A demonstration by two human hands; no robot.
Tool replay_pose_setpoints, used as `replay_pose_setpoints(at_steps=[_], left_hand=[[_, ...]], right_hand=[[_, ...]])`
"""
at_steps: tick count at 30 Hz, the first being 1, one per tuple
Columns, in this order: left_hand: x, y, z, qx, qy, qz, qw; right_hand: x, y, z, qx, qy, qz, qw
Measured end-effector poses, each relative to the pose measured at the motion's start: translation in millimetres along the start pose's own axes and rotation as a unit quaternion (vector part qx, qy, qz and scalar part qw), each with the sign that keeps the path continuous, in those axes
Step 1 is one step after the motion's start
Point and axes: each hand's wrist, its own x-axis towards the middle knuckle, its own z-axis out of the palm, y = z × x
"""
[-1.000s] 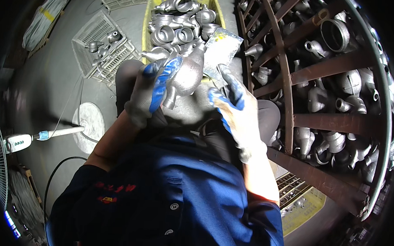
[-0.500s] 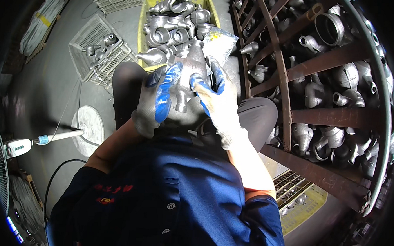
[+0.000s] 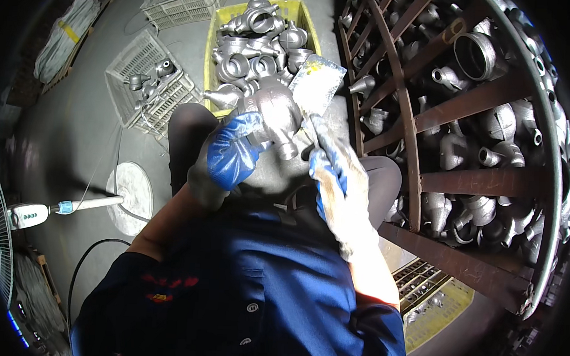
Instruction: The person is cleaning and deburring metal pipe fittings using a manual scraper tool.
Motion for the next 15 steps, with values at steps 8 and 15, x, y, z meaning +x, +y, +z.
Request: replay_pose_setpoints(at_steps=[8, 15], left_hand=[[-5, 12, 9, 0.096, 0.005, -0.019, 0.995], [-7, 14, 14, 0.119, 0.01, -0.044, 0.992]], right_hand=[[-4, -4, 7, -0.119, 0.002, -0.085, 0.989], [0, 3, 12, -0.202, -0.007, -0.107, 0.974]])
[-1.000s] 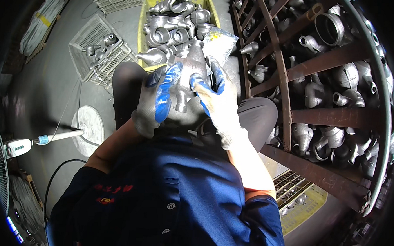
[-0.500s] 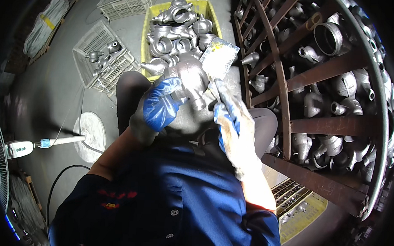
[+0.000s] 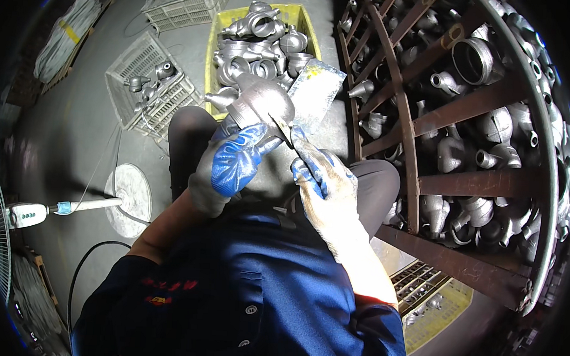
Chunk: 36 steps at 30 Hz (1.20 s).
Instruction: The person is cleaning and deburring metal pipe fittings using a manual scraper tool.
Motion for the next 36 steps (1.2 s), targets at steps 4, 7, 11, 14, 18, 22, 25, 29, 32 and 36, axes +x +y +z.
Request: replay_pose_setpoints(at_steps=[4, 7, 11, 14, 18, 22, 25, 29, 32, 36], left_hand=[[-3, -3, 1, 0.075, -0.022, 0.147, 0.986], [-2, -1, 0, 0.156, -0.017, 0.151, 0.976], [1, -5, -6, 0.228, -0.052, 0.199, 0.952], [4, -12, -4, 0.086, -0.027, 0.129, 0.988], [3, -14, -13, 0.199, -0.024, 0.131, 0.971], [4, -10, -14, 0.363, -0.054, 0.225, 0.902], [5, -13, -6, 0.159, -0.007, 0.093, 0.983], [11, -15, 1, -0.129, 0.078, -0.019, 0.988], [8, -16, -3, -0.065, 0.062, -0.007, 0.996], [6, -22, -10, -0.054, 0.038, -0.016, 0.998]], right_hand=[[2, -3, 3, 0.0, -0.003, 0.008, 1.0], [3, -2, 5, -0.01, 0.0, 0.009, 1.0], [3, 0, 5, -0.077, 0.008, -0.031, 0.997], [4, -1, 3, -0.102, -0.009, -0.024, 0.994], [4, 5, 3, -0.059, -0.027, -0.011, 0.998], [5, 4, -2, -0.007, -0.016, -0.025, 1.0], [5, 0, -2, 0.035, -0.01, 0.022, 0.999], [6, 1, -2, -0.009, -0.03, 0.0, 1.0], [4, 3, -3, 0.012, -0.046, 0.021, 0.999], [3, -1, -4, 0.022, -0.028, 0.032, 0.999]])
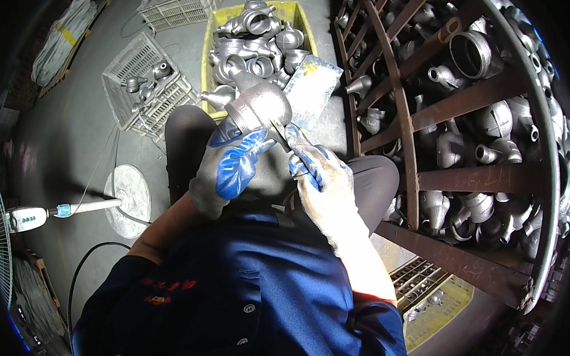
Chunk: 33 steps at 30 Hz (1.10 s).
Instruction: The person is cleaning and deburring metal pipe fittings using a manual scraper tool.
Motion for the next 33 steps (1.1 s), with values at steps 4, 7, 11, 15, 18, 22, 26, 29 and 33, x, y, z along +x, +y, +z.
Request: replay_pose_setpoints(at_steps=[4, 7, 11, 15, 18, 22, 26, 29, 33], left_hand=[[-2, 8, 11, 0.054, -0.002, 0.056, 0.997], [-3, 13, 11, -0.057, -0.017, 0.042, 0.997], [-4, 22, 12, -0.11, -0.019, 0.018, 0.994], [-3, 15, 10, 0.218, -0.082, 0.229, 0.945], [-5, 16, 19, -0.117, 0.014, -0.005, 0.993], [-7, 0, -1, 0.093, -0.005, 0.024, 0.995], [-7, -4, -2, 0.221, -0.069, 0.122, 0.965], [-8, 2, 15, -0.054, -0.011, 0.026, 0.998], [-8, 8, 15, 0.034, -0.013, 0.007, 0.999]], right_hand=[[-3, 10, 0, 0.024, -0.012, 0.016, 1.0], [-5, 16, -4, 0.109, 0.0, 0.072, 0.991], [-5, 17, -9, 0.072, 0.026, 0.013, 0.997], [-3, 8, -4, 0.085, 0.013, 0.03, 0.996], [-5, 8, 4, 0.08, 0.052, 0.001, 0.995], [-3, 6, 11, 0.069, 0.03, 0.032, 0.997], [-3, 3, 13, 0.075, 0.028, 0.064, 0.995], [-2, 3, 16, 0.052, 0.024, 0.06, 0.997], [-1, 6, 18, -0.038, -0.011, 0.036, 0.999]])
